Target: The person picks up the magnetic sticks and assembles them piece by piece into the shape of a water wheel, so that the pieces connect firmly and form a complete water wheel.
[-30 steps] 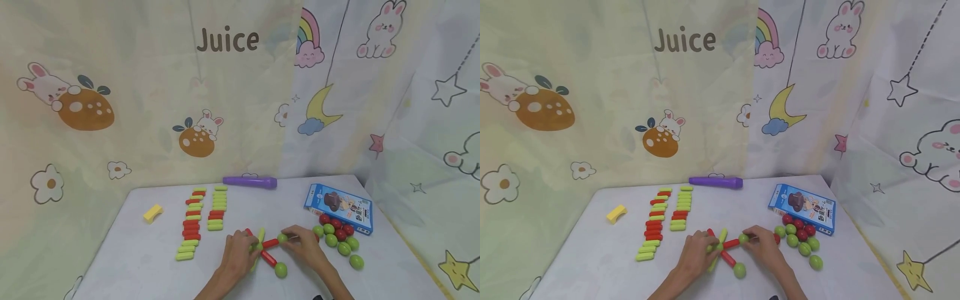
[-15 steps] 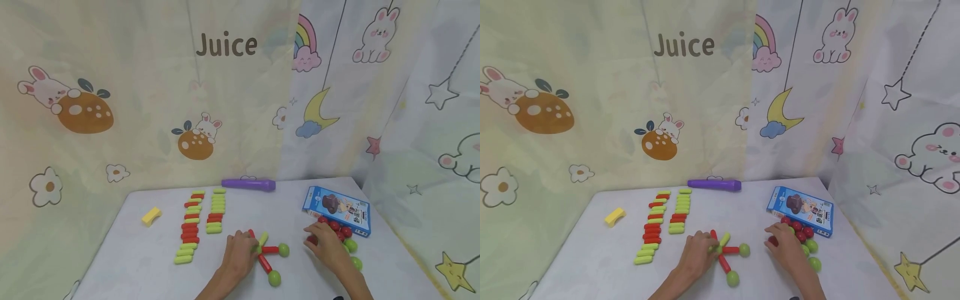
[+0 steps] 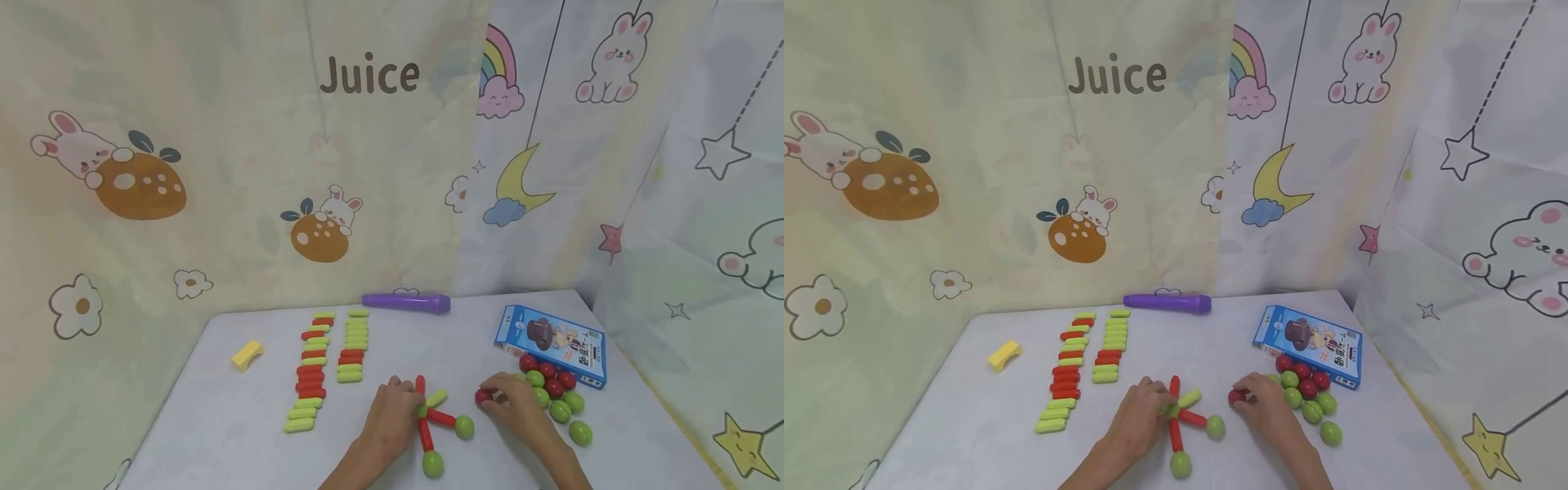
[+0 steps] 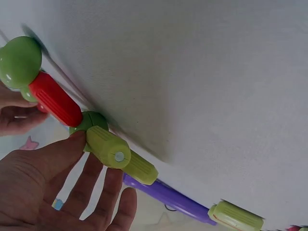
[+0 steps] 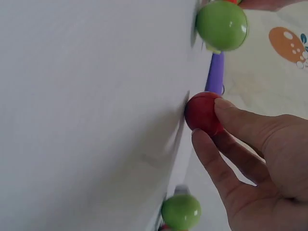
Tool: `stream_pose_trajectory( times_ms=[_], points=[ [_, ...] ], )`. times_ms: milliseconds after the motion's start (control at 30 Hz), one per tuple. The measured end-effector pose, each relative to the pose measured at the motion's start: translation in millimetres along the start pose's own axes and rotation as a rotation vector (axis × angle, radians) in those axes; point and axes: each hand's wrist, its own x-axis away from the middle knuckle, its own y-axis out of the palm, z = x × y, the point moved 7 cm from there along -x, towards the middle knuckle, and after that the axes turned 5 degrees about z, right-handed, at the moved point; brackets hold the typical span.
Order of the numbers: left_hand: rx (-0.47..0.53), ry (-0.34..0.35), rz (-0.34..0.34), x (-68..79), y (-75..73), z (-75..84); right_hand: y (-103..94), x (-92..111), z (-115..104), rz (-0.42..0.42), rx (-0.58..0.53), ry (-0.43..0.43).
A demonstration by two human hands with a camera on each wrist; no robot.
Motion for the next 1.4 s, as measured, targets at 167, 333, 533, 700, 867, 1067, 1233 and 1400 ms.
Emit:
stream_pose_trajectory(
  times_ms=[167,333,533,700,867,1067,1233,1400],
  points=[
    [0.013,0.027,-0.003,1.2,0.7,0.2,15.9,-4,-10,-0.015,-0.127,-0.108],
    [0.028,0.065,-0.021,2.4,1.3,-2.2,25.0,-6,-22,-0.073,-0.22,-0.185],
    [0.022,0.116,-0.015,3.5,1.5,-6.9,34.1,-7,-28,-0.15,-0.209,-0.227],
    [0.031,0.119,-0.009,5.8,0.6,-8.5,38.7,-7,-32,-0.187,-0.161,-0.222],
    [0.014,0.03,0.066,16.2,-7.1,-5.9,39.8,-7,-34,-0.162,-0.106,-0.233],
    [-0.026,-0.161,0.073,28.5,-6.8,-2.8,39.6,-4,-34,-0.111,0.021,-0.183],
    [0.046,-0.284,0.019,36.2,2.2,-6.2,39.4,0,-34,-0.11,0.09,-0.139],
    [0.304,-0.379,0.018,39.6,9.5,-18.1,37.4,7,-33,-0.129,0.051,-0.124]
  ],
)
